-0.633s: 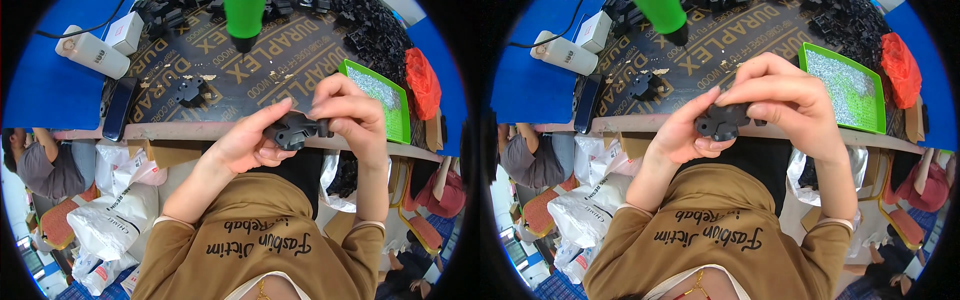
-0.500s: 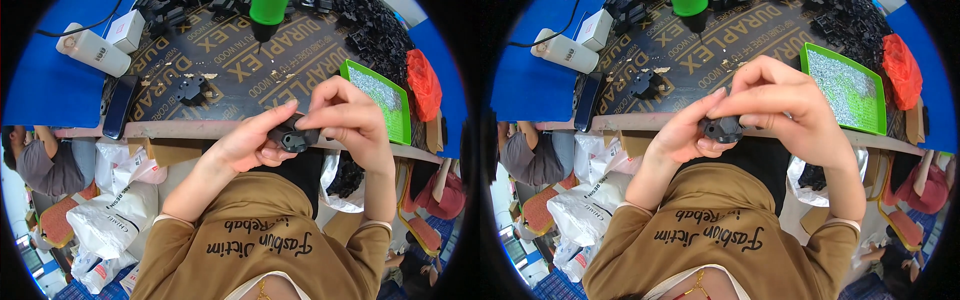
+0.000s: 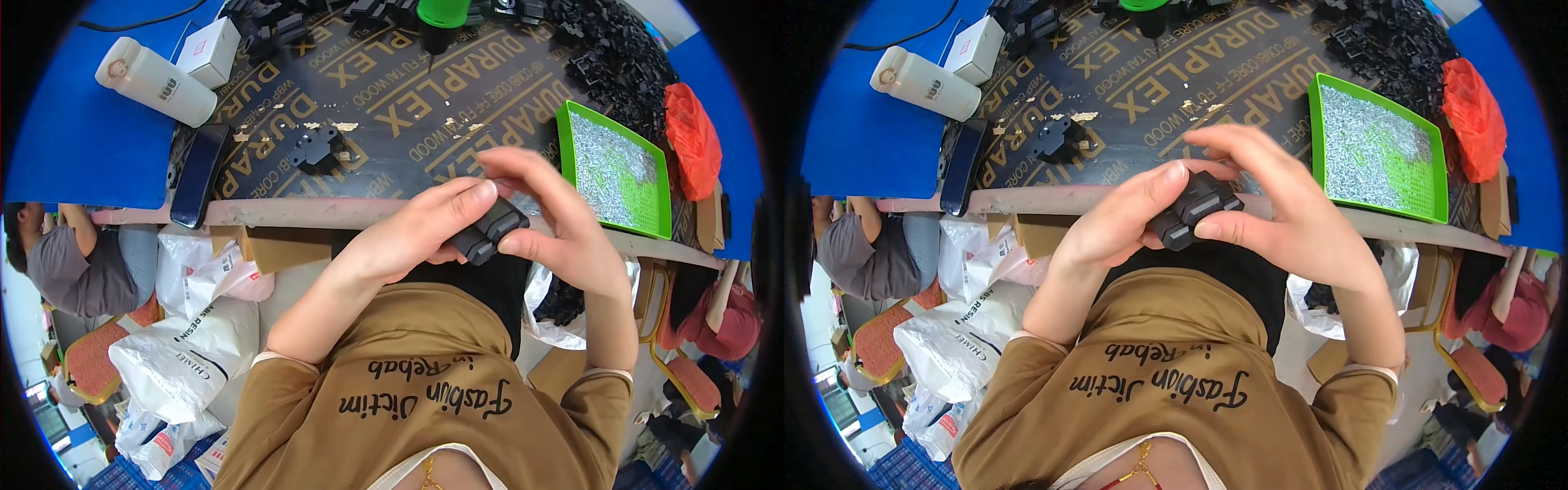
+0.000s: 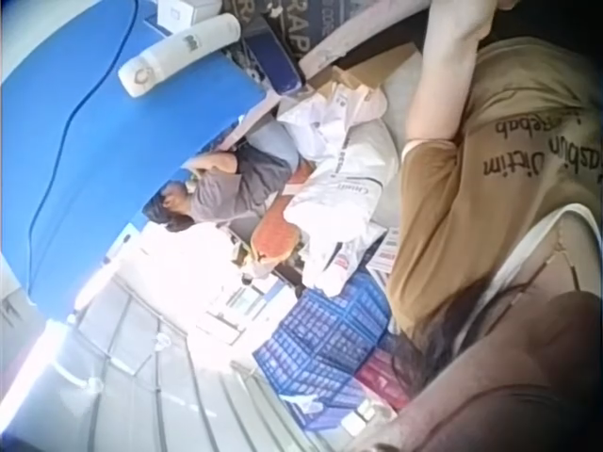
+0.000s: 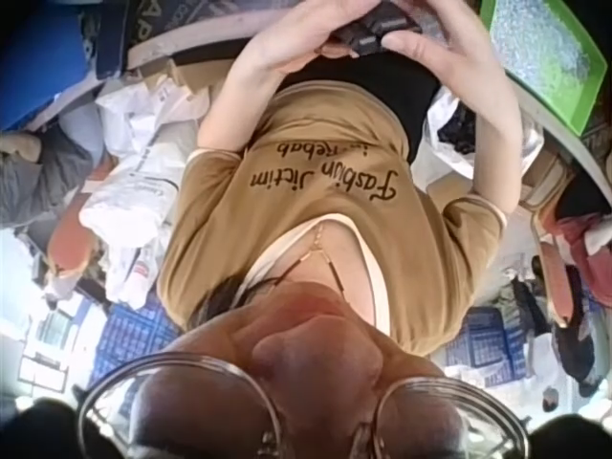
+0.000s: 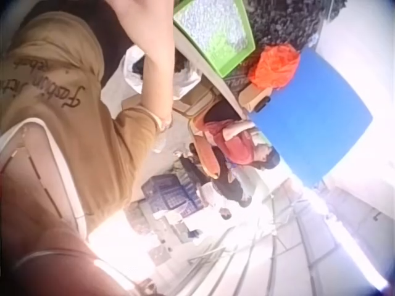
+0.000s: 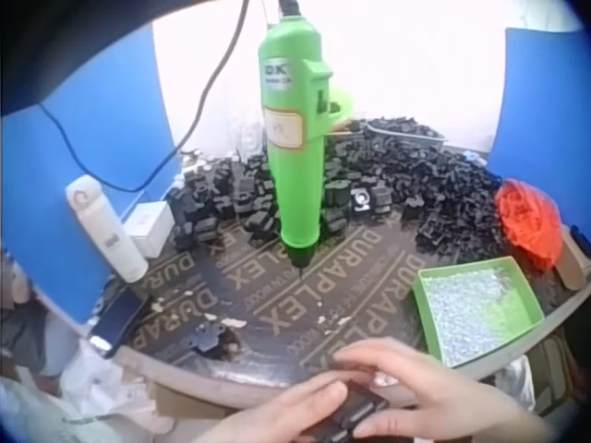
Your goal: Assembling small black plastic components using hands and an electric screwdriver at a workbench.
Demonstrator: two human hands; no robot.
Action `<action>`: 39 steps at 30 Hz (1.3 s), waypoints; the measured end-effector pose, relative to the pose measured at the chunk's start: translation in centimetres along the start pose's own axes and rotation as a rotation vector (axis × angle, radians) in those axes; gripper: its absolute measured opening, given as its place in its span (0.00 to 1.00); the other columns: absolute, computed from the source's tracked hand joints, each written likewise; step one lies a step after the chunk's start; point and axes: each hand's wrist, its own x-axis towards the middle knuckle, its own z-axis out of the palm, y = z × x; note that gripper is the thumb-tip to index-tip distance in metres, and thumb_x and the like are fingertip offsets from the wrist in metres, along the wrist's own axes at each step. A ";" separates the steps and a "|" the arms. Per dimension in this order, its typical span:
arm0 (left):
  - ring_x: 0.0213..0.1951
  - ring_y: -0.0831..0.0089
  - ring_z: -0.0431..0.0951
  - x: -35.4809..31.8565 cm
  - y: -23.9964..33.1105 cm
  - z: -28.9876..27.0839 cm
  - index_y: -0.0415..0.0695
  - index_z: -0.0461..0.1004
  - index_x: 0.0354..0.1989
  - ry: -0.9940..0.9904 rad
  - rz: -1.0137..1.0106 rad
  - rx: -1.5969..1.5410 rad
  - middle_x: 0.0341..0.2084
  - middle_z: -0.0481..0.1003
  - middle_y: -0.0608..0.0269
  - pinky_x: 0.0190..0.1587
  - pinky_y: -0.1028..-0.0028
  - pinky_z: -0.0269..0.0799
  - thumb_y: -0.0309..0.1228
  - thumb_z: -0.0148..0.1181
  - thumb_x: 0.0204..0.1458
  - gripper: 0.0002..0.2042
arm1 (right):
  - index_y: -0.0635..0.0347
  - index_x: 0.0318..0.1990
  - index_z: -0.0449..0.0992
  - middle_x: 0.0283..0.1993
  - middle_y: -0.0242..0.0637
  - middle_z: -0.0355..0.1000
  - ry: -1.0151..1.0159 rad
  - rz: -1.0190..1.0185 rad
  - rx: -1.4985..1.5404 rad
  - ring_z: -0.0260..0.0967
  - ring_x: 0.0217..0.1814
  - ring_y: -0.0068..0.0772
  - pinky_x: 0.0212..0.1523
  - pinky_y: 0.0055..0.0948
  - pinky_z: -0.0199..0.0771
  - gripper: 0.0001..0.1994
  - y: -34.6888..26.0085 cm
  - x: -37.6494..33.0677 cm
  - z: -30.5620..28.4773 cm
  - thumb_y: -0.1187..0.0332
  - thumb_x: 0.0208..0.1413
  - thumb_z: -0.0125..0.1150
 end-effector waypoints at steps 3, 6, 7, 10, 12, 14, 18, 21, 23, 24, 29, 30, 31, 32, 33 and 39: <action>0.17 0.86 0.64 -0.3 -0.3 -0.8 0.41 0.66 0.46 0.084 0.041 0.084 0.21 0.68 0.69 0.16 0.85 0.54 0.49 0.52 0.57 0.22 | 0.64 0.56 0.66 0.56 0.45 0.65 -0.105 -0.068 -0.096 0.63 0.59 0.44 0.58 0.35 0.63 0.30 1.2 -0.4 0.2 0.70 0.43 0.68; 0.23 0.82 0.73 -0.6 -0.2 -1.0 0.40 0.66 0.43 0.145 0.011 0.231 0.25 0.73 0.63 0.24 0.79 0.68 0.41 0.63 0.51 0.20 | 0.65 0.52 0.68 0.51 0.44 0.67 0.029 -0.024 0.015 0.66 0.55 0.42 0.55 0.34 0.66 0.28 1.8 -1.2 1.3 0.71 0.40 0.69; 0.25 0.80 0.74 -0.6 -0.5 -1.1 0.39 0.67 0.42 0.243 0.227 0.414 0.28 0.74 0.60 0.26 0.78 0.70 0.39 0.66 0.47 0.21 | 0.65 0.50 0.69 0.49 0.43 0.68 0.099 0.019 0.088 0.67 0.53 0.41 0.53 0.33 0.67 0.27 1.9 -1.4 1.6 0.72 0.38 0.70; 0.36 0.66 0.76 -1.0 -0.1 -1.3 0.39 0.69 0.46 0.232 0.650 0.789 0.37 0.75 0.55 0.35 0.72 0.73 0.36 0.75 0.34 0.30 | 0.65 0.47 0.69 0.45 0.40 0.68 0.191 0.013 0.076 0.68 0.47 0.38 0.49 0.31 0.69 0.27 2.5 -1.8 2.0 0.73 0.35 0.72; 0.42 0.58 0.74 -1.6 -0.1 -1.0 0.41 0.68 0.51 0.203 0.667 0.969 0.42 0.74 0.56 0.44 0.66 0.70 0.36 0.75 0.33 0.33 | 0.65 0.47 0.70 0.43 0.40 0.68 0.209 0.002 0.090 0.67 0.46 0.38 0.47 0.30 0.68 0.28 2.7 -1.9 2.3 0.74 0.33 0.72; 0.42 0.59 0.74 -1.4 -0.6 -1.4 0.41 0.68 0.51 0.195 0.755 1.033 0.42 0.74 0.56 0.43 0.66 0.71 0.35 0.74 0.34 0.33 | 0.65 0.46 0.70 0.42 0.39 0.67 0.249 -0.021 0.031 0.67 0.45 0.37 0.47 0.30 0.68 0.28 2.7 -2.1 2.6 0.73 0.32 0.73; 0.42 0.59 0.74 -2.3 -0.7 -2.0 0.42 0.69 0.51 0.195 0.779 1.033 0.43 0.74 0.56 0.42 0.66 0.72 0.31 0.71 0.38 0.28 | 0.63 0.47 0.70 0.47 0.41 0.68 0.213 0.017 0.014 0.66 0.50 0.43 0.50 0.33 0.66 0.26 2.4 -2.1 3.5 0.74 0.36 0.71; 0.45 0.57 0.72 -2.9 -0.8 -2.9 0.41 0.70 0.49 0.305 0.725 1.040 0.43 0.73 0.56 0.49 0.64 0.68 0.27 0.69 0.38 0.25 | 0.61 0.54 0.67 0.57 0.45 0.61 0.062 -0.012 -0.107 0.60 0.60 0.46 0.57 0.35 0.64 0.27 1.5 -1.3 2.7 0.75 0.42 0.65; 0.47 0.54 0.70 -3.3 -0.7 -4.4 0.41 0.70 0.47 0.434 0.795 1.184 0.44 0.72 0.55 0.53 0.61 0.64 0.23 0.65 0.36 0.24 | 0.60 0.55 0.66 0.59 0.45 0.59 0.074 -0.015 -0.261 0.58 0.62 0.47 0.60 0.35 0.61 0.27 1.3 -0.9 1.4 0.75 0.43 0.64; 0.49 0.52 0.69 -3.8 -0.8 -5.1 0.42 0.69 0.46 0.526 0.814 1.295 0.45 0.70 0.53 0.53 0.60 0.64 0.22 0.64 0.35 0.24 | 0.59 0.55 0.66 0.59 0.46 0.59 0.084 -0.018 -0.340 0.57 0.63 0.48 0.61 0.36 0.59 0.26 1.1 -0.6 0.3 0.73 0.45 0.63; 0.49 0.51 0.68 -4.7 -1.2 -7.5 0.41 0.68 0.46 0.719 0.814 1.450 0.45 0.70 0.53 0.50 0.60 0.65 0.19 0.66 0.35 0.25 | 0.62 0.41 0.75 0.46 0.42 0.70 0.275 -0.115 -0.902 0.65 0.52 0.45 0.53 0.37 0.66 0.11 5.9 5.5 -9.9 0.71 0.50 0.57; 0.49 0.51 0.68 -4.6 -1.1 -7.4 0.41 0.68 0.46 0.716 0.825 1.450 0.45 0.70 0.53 0.50 0.60 0.65 0.19 0.66 0.35 0.25 | 0.62 0.40 0.76 0.44 0.43 0.70 0.274 -0.077 -0.915 0.66 0.50 0.46 0.51 0.37 0.67 0.10 7.3 7.2 -12.2 0.71 0.50 0.57; 0.48 0.52 0.68 -4.6 -1.0 -7.3 0.41 0.68 0.46 0.712 0.809 1.473 0.45 0.70 0.54 0.50 0.60 0.65 0.21 0.67 0.36 0.24 | 0.62 0.39 0.76 0.42 0.43 0.71 0.271 -0.039 -0.926 0.67 0.48 0.46 0.49 0.37 0.68 0.09 8.5 9.0 -14.0 0.72 0.50 0.56; 0.48 0.52 0.68 -4.3 -0.9 -7.2 0.41 0.69 0.46 0.705 0.792 1.495 0.45 0.70 0.54 0.51 0.60 0.65 0.22 0.67 0.36 0.24 | 0.62 0.40 0.76 0.42 0.44 0.71 0.286 -0.022 -0.968 0.68 0.47 0.47 0.49 0.38 0.68 0.10 9.5 10.7 -15.4 0.71 0.50 0.56; 0.48 0.52 0.68 -4.2 -0.8 -7.1 0.41 0.69 0.46 0.703 0.797 1.499 0.45 0.70 0.54 0.51 0.60 0.65 0.22 0.67 0.36 0.24 | 0.62 0.41 0.76 0.42 0.44 0.71 0.300 -0.009 -1.002 0.68 0.47 0.48 0.48 0.38 0.69 0.10 10.7 12.4 -16.5 0.71 0.50 0.56; 0.46 0.60 0.69 -3.8 -1.0 -7.3 0.45 0.72 0.42 0.747 0.755 1.631 0.44 0.71 0.61 0.48 0.64 0.60 0.25 0.66 0.41 0.17 | 0.54 0.56 0.67 0.55 0.36 0.66 0.328 -0.199 -1.433 0.61 0.60 0.40 0.59 0.38 0.63 0.25 15.8 21.3 -16.6 0.71 0.46 0.59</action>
